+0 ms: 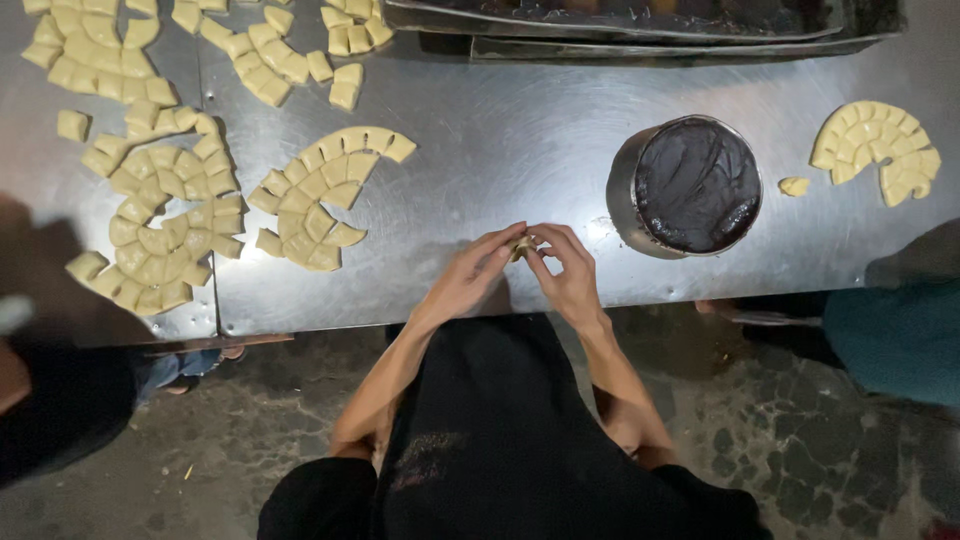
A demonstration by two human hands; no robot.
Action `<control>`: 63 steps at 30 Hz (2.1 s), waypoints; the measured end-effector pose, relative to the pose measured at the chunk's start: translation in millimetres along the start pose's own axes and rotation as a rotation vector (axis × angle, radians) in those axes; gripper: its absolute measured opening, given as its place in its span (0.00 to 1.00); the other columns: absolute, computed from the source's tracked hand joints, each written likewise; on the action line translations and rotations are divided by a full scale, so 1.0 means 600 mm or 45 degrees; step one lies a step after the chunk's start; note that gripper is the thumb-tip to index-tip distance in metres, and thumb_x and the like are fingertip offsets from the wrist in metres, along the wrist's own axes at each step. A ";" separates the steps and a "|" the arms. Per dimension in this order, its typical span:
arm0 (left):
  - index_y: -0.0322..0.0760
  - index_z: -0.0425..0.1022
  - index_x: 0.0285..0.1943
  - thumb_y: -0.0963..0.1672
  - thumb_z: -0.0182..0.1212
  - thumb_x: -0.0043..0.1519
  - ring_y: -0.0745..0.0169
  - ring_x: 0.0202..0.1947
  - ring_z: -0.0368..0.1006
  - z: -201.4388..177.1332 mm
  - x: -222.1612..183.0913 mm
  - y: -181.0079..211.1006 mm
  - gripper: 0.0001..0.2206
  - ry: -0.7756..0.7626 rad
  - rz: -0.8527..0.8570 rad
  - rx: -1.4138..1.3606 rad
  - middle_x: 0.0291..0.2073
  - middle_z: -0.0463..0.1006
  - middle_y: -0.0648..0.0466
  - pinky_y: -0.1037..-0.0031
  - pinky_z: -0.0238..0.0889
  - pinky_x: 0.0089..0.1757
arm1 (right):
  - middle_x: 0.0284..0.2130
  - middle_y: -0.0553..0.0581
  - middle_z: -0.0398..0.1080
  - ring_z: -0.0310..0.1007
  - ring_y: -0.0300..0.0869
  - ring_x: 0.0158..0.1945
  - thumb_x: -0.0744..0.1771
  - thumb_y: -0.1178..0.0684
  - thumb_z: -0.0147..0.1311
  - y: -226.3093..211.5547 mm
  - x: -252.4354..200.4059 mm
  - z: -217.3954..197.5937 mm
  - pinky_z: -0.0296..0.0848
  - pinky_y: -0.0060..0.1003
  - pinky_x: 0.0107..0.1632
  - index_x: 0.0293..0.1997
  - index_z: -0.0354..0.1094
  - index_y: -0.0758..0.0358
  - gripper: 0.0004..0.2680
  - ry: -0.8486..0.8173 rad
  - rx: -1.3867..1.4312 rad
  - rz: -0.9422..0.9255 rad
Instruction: The person assembles dough flowers by rolling small pieces of dough into balls, dipping them in a dark filling, and then pinching several pieces together.
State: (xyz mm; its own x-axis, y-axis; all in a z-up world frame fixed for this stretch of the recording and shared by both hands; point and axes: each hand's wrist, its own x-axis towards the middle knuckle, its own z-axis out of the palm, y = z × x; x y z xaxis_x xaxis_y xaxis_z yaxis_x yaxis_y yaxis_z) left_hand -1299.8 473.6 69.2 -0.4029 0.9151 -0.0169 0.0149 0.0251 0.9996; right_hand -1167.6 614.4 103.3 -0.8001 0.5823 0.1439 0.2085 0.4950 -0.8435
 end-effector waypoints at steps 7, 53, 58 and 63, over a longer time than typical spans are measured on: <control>0.33 0.58 0.75 0.41 0.57 0.67 0.56 0.66 0.65 0.054 0.035 -0.091 0.25 0.128 -0.234 -1.118 0.66 0.66 0.48 0.64 0.61 0.65 | 0.46 0.60 0.74 0.78 0.48 0.47 0.67 0.63 0.61 0.002 0.049 -0.041 0.76 0.40 0.48 0.49 0.77 0.65 0.07 -0.163 -0.084 -0.125; 0.35 0.80 0.54 0.49 0.63 0.66 0.41 0.47 0.69 -0.306 -0.223 -0.342 0.15 1.861 -0.577 1.106 0.38 0.78 0.42 0.51 0.52 0.53 | 0.40 0.68 0.64 0.61 0.59 0.48 0.70 0.59 0.40 0.303 0.055 0.191 0.58 0.57 0.56 0.46 0.66 0.69 0.07 -0.082 -0.635 -0.381; 0.33 0.72 0.53 0.43 0.63 0.69 0.57 0.42 0.69 -0.350 -0.180 -0.279 0.09 1.571 -0.345 0.325 0.39 0.74 0.49 0.64 0.65 0.44 | 0.41 0.70 0.64 0.60 0.60 0.46 0.70 0.60 0.45 0.251 0.018 0.150 0.60 0.54 0.53 0.48 0.65 0.71 0.06 -0.107 -0.484 -0.445; 0.32 0.66 0.63 0.40 0.64 0.67 0.63 0.48 0.71 -0.317 -0.143 -0.165 0.17 1.608 -0.020 0.251 0.49 0.71 0.52 0.72 0.70 0.45 | 0.41 0.69 0.66 0.62 0.57 0.48 0.62 0.62 0.52 0.206 0.044 0.167 0.64 0.53 0.56 0.45 0.68 0.75 0.10 -0.075 -1.439 -0.561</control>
State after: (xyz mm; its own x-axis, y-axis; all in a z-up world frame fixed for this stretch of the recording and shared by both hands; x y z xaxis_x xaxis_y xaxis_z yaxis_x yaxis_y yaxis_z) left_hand -1440.4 315.9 -23.7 -0.9885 -0.0992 0.1139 0.0935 0.1909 0.9771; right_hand -1219.3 626.6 -48.9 -0.9443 0.2069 0.2561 0.2617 0.9436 0.2027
